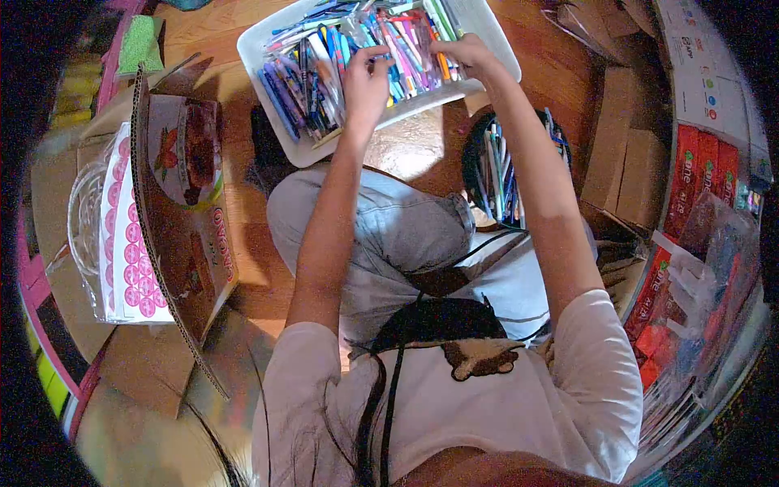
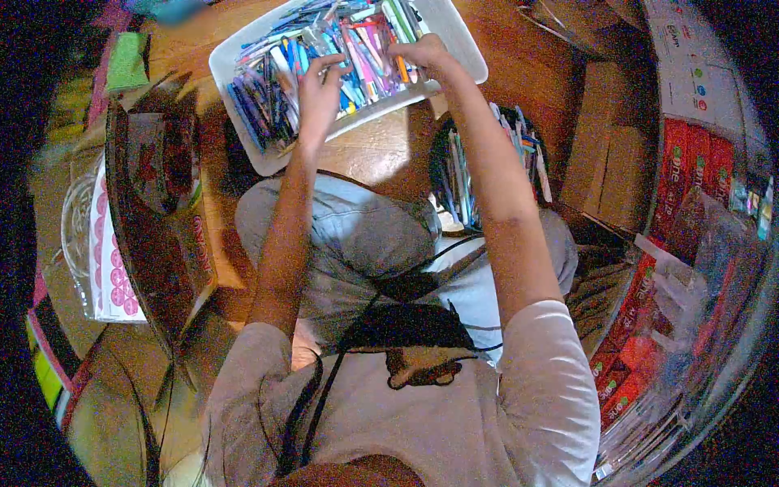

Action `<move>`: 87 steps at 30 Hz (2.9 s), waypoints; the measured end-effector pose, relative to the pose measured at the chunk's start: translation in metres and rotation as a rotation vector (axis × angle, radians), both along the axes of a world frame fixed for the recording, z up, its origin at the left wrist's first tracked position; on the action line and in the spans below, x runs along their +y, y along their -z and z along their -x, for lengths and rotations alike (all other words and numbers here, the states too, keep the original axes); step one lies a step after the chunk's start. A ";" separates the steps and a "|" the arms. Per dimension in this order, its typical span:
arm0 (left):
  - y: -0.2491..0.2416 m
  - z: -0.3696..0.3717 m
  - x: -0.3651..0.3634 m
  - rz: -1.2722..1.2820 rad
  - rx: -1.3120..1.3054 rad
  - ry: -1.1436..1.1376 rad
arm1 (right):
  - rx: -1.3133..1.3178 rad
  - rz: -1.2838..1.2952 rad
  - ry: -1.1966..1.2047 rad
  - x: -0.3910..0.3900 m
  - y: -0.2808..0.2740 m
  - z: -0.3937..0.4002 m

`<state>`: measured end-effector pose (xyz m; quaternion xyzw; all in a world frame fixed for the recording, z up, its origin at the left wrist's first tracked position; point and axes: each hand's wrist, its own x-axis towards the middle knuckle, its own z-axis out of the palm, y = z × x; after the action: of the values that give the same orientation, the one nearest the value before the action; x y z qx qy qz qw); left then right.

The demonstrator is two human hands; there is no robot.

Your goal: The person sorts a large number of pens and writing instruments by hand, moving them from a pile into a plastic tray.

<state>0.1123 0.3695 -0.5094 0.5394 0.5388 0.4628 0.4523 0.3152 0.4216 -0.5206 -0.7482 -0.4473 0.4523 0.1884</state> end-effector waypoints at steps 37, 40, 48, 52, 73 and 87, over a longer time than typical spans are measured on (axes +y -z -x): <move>0.007 0.003 0.003 0.066 -0.138 0.168 | -0.698 -0.287 0.081 -0.278 -0.053 -0.116; 0.006 0.003 0.003 0.071 -0.137 0.158 | -0.829 -0.404 -0.086 -0.274 -0.047 -0.114; 0.004 0.001 0.002 0.083 -0.090 0.157 | -0.749 -0.518 -0.032 -0.274 -0.039 -0.097; 0.007 0.003 0.004 0.095 -0.123 0.156 | -0.786 -0.477 -0.034 -0.275 -0.038 -0.099; 0.006 0.002 0.002 0.115 -0.106 0.151 | -0.449 -0.167 0.374 -0.270 0.010 -0.204; 0.003 0.002 0.001 0.109 -0.076 0.178 | -0.250 -0.396 0.073 -0.263 -0.093 -0.009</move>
<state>0.1103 0.3710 -0.5123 0.5418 0.4955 0.4108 0.5405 0.3242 0.1589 -0.4278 -0.7626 -0.5196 0.2525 0.2910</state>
